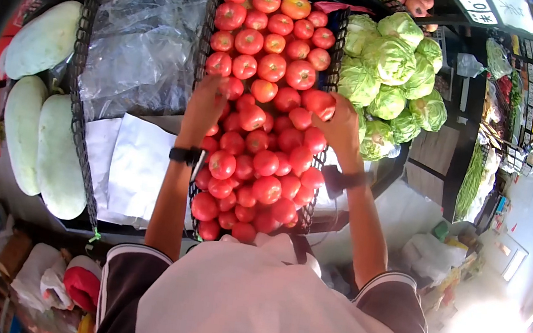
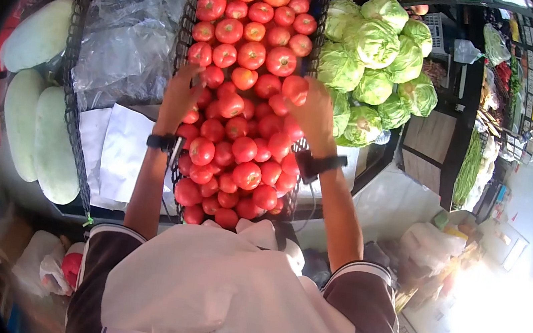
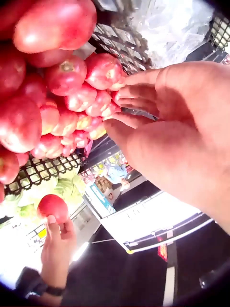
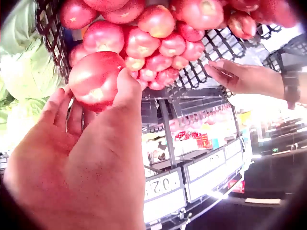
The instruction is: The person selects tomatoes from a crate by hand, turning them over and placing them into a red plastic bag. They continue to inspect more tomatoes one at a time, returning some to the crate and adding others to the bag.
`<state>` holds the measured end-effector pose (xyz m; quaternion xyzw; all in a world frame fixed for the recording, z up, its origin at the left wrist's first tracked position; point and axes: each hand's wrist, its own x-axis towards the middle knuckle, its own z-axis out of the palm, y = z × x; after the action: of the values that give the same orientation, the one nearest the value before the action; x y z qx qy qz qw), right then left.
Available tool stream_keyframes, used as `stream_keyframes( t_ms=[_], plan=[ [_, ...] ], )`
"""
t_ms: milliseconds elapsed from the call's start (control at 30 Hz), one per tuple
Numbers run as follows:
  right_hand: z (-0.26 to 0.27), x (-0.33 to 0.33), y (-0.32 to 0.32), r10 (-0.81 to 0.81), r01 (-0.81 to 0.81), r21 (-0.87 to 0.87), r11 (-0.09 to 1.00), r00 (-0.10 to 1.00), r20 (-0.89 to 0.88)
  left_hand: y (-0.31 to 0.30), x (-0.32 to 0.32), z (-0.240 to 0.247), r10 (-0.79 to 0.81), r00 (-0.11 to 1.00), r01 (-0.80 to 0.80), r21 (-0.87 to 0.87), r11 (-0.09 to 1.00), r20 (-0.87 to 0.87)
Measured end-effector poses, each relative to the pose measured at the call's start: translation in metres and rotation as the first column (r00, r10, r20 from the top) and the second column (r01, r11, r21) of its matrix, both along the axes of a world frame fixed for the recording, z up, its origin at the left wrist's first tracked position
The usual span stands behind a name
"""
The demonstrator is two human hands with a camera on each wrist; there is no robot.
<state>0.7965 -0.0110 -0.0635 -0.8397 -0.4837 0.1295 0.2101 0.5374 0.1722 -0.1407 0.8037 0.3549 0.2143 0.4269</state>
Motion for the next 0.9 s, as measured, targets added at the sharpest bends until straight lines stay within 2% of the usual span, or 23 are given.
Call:
stream_keyframes(
  t_ms=[67,133,267,300,333,400,433,467,533,567,667,700,800,900],
  plan=[
    [0.030,-0.028,-0.016,-0.024,0.030,0.043,0.999,0.991,-0.135,-0.018,-0.013,0.022,-0.027,0.997,0.033,-0.087,0.996,0.069],
    [0.050,-0.056,-0.033,-0.014,0.026,0.081,0.996,0.989,-0.148,-0.042,-0.029,0.036,-0.045,0.995,0.052,-0.081,0.995,0.087],
    [0.062,-0.108,-0.073,-0.034,0.043,0.040,0.998,0.978,-0.208,-0.082,-0.065,0.069,-0.074,0.996,0.080,-0.104,0.991,0.059],
    [0.063,-0.123,-0.078,-0.008,0.024,0.098,0.995,0.986,-0.165,-0.090,-0.071,0.078,-0.097,0.995,0.099,-0.094,0.991,0.030],
    [0.067,-0.136,-0.086,-0.035,0.048,0.057,0.997,0.976,-0.216,-0.097,-0.073,0.085,-0.115,0.992,0.122,-0.147,0.982,0.057],
    [0.074,-0.164,-0.100,0.035,-0.029,0.036,0.999,0.981,-0.193,-0.121,-0.088,0.101,-0.152,0.985,0.169,-0.271,0.948,0.084],
    [0.076,-0.177,-0.105,0.051,-0.043,0.045,0.998,0.978,-0.205,-0.133,-0.090,0.116,-0.137,0.976,0.194,-0.392,0.899,0.168],
    [0.078,-0.190,-0.110,0.073,-0.062,0.054,0.997,0.973,-0.218,-0.145,-0.093,0.134,-0.113,0.980,0.184,-0.520,0.834,0.166],
    [0.083,-0.210,-0.115,0.121,-0.101,0.103,0.989,0.970,-0.210,-0.164,-0.100,0.141,-0.190,0.969,0.246,-0.557,0.793,0.158],
    [0.085,-0.218,-0.117,0.144,-0.119,0.136,0.983,0.971,-0.190,-0.172,-0.104,0.146,-0.174,0.964,0.264,-0.657,0.706,0.201],
    [0.095,-0.235,-0.127,0.188,-0.161,0.163,0.973,0.968,-0.165,-0.194,-0.114,0.124,-0.171,0.982,0.187,-0.599,0.778,0.085],
    [0.099,-0.238,-0.129,0.195,-0.167,0.164,0.972,0.965,-0.175,-0.204,-0.117,0.109,-0.096,0.985,0.160,-0.566,0.809,0.141],
    [0.105,-0.240,-0.137,0.271,-0.242,0.194,0.951,0.952,-0.141,-0.218,-0.122,0.109,0.018,0.958,0.194,-0.696,0.691,0.286],
    [0.119,-0.230,-0.142,0.311,-0.275,0.249,0.929,0.943,-0.120,-0.225,-0.123,0.129,0.055,0.957,0.167,-0.699,0.696,0.283]
  ],
)
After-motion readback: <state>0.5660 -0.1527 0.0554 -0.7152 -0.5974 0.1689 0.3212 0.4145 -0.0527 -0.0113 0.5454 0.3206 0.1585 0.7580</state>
